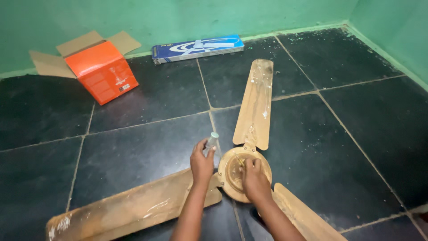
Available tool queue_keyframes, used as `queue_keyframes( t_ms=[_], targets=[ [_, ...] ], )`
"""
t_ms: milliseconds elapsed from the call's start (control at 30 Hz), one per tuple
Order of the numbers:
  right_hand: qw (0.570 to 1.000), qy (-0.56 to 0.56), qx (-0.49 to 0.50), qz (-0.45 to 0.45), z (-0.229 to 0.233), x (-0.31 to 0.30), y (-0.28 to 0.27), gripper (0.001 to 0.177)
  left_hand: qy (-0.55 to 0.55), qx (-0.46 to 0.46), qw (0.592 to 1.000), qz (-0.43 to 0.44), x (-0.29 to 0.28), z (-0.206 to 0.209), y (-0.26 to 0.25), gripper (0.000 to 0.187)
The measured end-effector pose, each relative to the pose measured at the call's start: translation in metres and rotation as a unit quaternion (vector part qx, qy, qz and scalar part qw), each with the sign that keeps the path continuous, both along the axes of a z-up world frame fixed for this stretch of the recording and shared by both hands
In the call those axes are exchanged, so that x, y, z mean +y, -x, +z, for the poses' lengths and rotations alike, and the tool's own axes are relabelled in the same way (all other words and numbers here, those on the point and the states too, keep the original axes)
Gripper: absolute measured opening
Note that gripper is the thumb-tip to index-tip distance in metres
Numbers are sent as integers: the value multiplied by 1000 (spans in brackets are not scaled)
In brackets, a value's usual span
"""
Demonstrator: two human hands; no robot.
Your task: The person works on the central hub of a ceiling fan lying on the floor. They use a screwdriver to loosen screws and a small brush to clean the internal components, then insert a cylindrical capacitor and connect wires.
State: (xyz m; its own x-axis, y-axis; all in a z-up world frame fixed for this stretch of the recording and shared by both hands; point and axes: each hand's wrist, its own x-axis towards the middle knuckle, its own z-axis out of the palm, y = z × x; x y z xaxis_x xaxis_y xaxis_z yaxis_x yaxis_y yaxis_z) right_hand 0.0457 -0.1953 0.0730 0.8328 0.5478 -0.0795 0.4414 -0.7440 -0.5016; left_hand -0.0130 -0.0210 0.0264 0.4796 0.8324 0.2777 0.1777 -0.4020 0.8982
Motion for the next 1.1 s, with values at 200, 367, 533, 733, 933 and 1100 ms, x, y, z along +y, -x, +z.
queue_keyframes(
  t_ms=[200,367,533,733,933,1100],
  targets=[
    [1000,-21,-13,14,-13,-7,5,26,108,3,994,12,-30,55,26,43],
    [995,-85,-5,58,-27,-18,-8,36,170,-27,985,-25,-49,79,43,43],
    [933,-302,186,-61,0,-40,-6,36,180,-25,981,-63,-70,90,45,42],
    [815,-429,378,-96,70,-63,1,36,119,-20,971,-208,-104,110,42,41],
    [854,-394,305,-150,78,-69,-6,32,-128,47,970,-200,-101,128,48,40],
    [808,-461,287,-230,56,-81,-24,31,-142,22,985,-97,-78,122,60,48]
  ],
)
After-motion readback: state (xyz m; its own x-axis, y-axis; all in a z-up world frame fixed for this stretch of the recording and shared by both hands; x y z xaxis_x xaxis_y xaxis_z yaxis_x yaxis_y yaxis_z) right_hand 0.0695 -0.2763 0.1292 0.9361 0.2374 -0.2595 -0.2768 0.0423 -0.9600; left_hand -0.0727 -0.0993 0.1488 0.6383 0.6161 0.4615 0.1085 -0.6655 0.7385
